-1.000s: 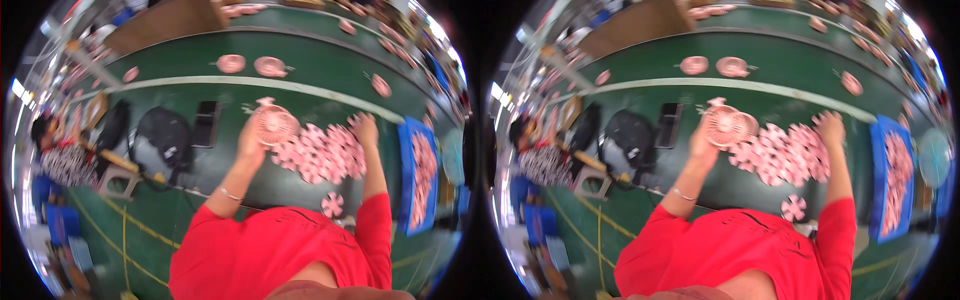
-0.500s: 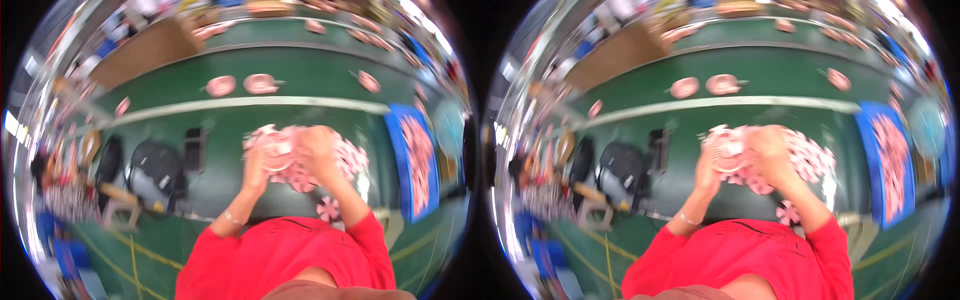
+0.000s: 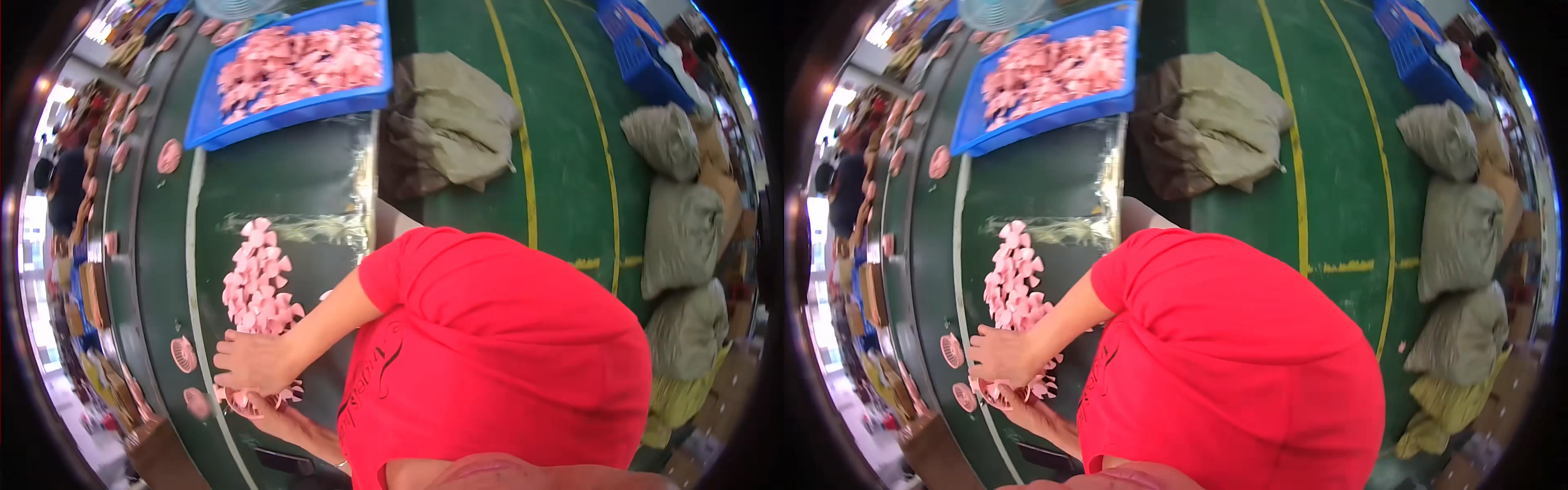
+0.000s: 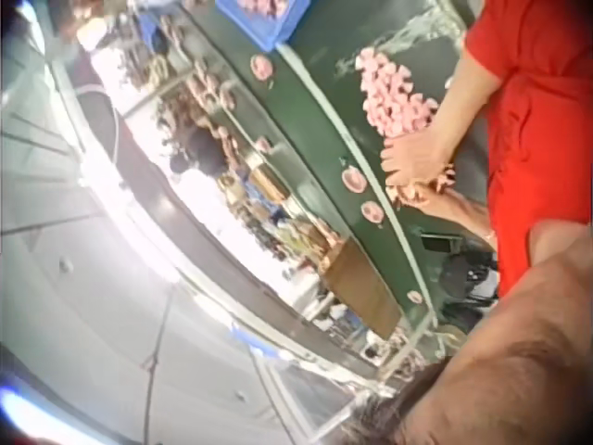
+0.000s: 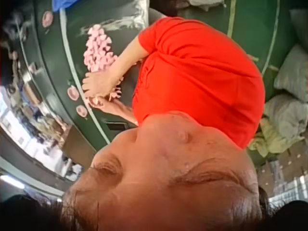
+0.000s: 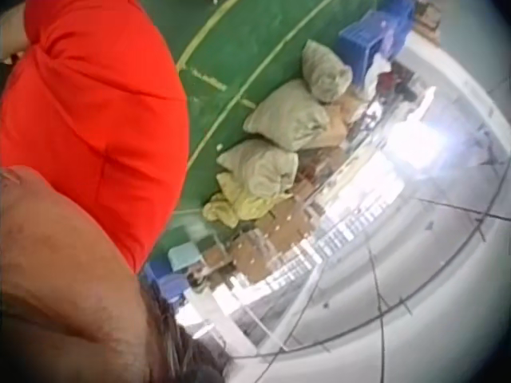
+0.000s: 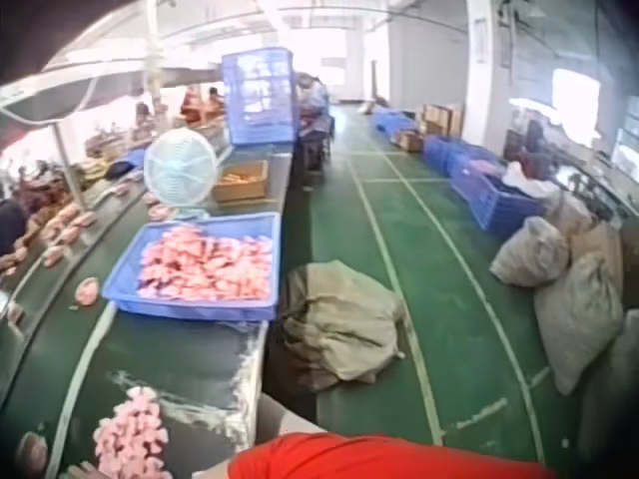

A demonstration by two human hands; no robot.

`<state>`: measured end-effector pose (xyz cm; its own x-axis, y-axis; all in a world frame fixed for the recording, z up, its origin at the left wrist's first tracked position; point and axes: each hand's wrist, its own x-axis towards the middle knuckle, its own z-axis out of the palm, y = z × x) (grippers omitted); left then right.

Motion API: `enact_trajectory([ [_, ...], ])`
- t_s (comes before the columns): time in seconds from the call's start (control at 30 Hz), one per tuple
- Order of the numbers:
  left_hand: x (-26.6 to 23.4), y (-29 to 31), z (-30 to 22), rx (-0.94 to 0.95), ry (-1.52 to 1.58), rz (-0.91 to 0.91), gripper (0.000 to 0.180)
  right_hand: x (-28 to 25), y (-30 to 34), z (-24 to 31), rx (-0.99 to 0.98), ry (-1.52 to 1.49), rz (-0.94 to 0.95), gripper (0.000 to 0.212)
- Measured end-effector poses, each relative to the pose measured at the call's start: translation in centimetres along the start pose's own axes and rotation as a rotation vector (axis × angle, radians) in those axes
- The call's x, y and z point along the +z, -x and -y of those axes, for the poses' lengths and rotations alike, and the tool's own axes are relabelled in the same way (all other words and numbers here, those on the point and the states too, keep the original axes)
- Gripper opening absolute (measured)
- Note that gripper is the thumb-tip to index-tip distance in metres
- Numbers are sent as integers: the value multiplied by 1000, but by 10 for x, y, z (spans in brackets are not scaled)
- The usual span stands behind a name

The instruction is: The person assembles small portable fans by taking fan blades and casings, attaching the blades into the casings by hand, and placing the assembled units onto the conveyor belt.

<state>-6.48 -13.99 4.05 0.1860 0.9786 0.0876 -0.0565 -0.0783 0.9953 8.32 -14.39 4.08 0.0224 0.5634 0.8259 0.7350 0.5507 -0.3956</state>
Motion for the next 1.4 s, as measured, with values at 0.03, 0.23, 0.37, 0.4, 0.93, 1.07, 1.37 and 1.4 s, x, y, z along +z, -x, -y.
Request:
enact_trajectory([
  [0.03, 2, -6, 0, -27, -18, 60, 52, -6, 3, -7, 205, -113, 154, 34],
  [0.23, 11, 0, 1, -106, -180, 182, 51, -28, 20, -18, 629, -368, 416, 36],
  [0.37, 21, 5, -1, -117, -236, 249, 52, -48, 36, -15, 637, -387, 393, 35],
  [0.4, 25, 7, -4, -118, -256, 278, 52, -48, 39, -13, 636, -392, 377, 35],
  [0.93, 51, 16, -8, 49, -458, 241, 34, -59, 57, -19, 612, -504, 95, 39],
  [1.07, 25, 22, -16, -259, -233, 280, 46, -57, 57, -39, 677, -628, 366, 53],
  [1.37, -39, -32, -39, -239, -412, 290, 34, -47, -43, -159, 1105, -787, 29, 58],
  [1.4, -42, -42, -41, -204, -426, 329, 33, -49, -47, -169, 1089, -817, -65, 66],
])
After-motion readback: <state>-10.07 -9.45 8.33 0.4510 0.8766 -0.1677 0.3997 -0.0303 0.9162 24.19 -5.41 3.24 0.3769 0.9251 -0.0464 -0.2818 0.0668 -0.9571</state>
